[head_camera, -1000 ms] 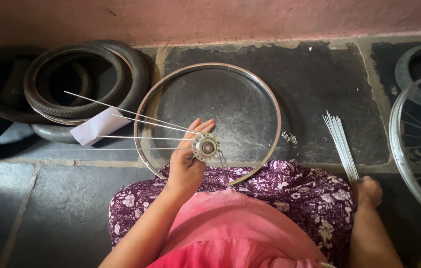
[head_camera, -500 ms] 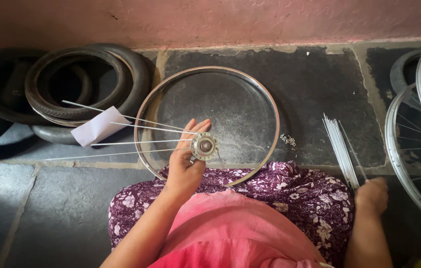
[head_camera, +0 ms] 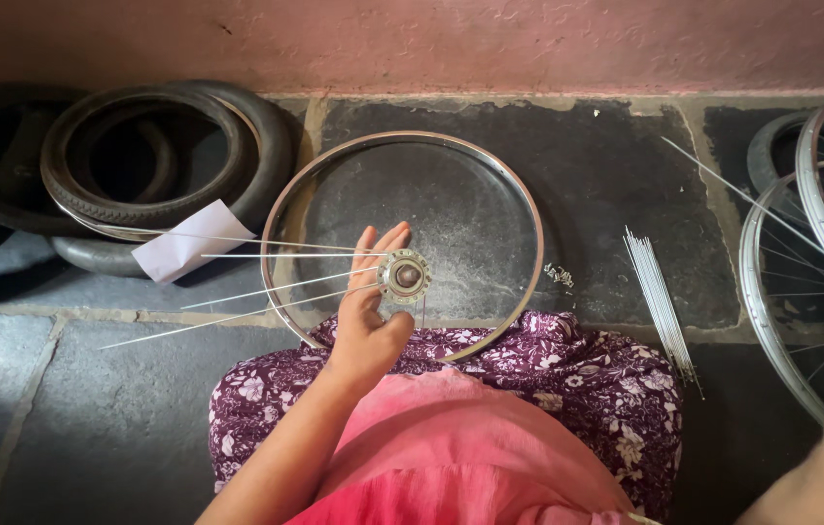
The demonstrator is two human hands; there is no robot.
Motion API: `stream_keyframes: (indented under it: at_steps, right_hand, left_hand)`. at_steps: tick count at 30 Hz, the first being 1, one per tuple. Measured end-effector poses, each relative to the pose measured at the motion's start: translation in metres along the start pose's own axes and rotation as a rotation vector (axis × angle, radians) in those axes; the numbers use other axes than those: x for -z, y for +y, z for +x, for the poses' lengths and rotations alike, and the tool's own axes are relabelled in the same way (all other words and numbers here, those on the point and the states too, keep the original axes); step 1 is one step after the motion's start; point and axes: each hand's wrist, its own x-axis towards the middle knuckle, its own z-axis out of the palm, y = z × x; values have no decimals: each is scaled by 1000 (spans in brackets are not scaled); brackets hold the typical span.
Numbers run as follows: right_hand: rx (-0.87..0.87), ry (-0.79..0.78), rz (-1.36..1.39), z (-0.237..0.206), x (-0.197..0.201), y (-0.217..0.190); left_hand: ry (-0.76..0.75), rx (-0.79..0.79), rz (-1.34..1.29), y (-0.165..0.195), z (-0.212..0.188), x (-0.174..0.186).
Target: The person inserts multiple spokes into a bicycle hub and then attaches the hub to a rim, threading the spokes through the rim holes and securing them with nipples. The person works on the floor with several wheel rims and tires nearby.
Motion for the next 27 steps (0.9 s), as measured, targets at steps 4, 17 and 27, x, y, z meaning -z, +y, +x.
stream_keyframes:
  at_steps: [4,17,27]
  right_hand:
    - [-45,52,149,-20,-1,-50]
    - [23,-6,289,-36,-30,-109]
    - [43,-35,369,-41,-58,-136]
  left_hand:
    - [-9,-29,16,-2,-4,6]
    - [-21,-127,104,-18,-13,11]
    - [-29,-158,145,-18,-14,10]
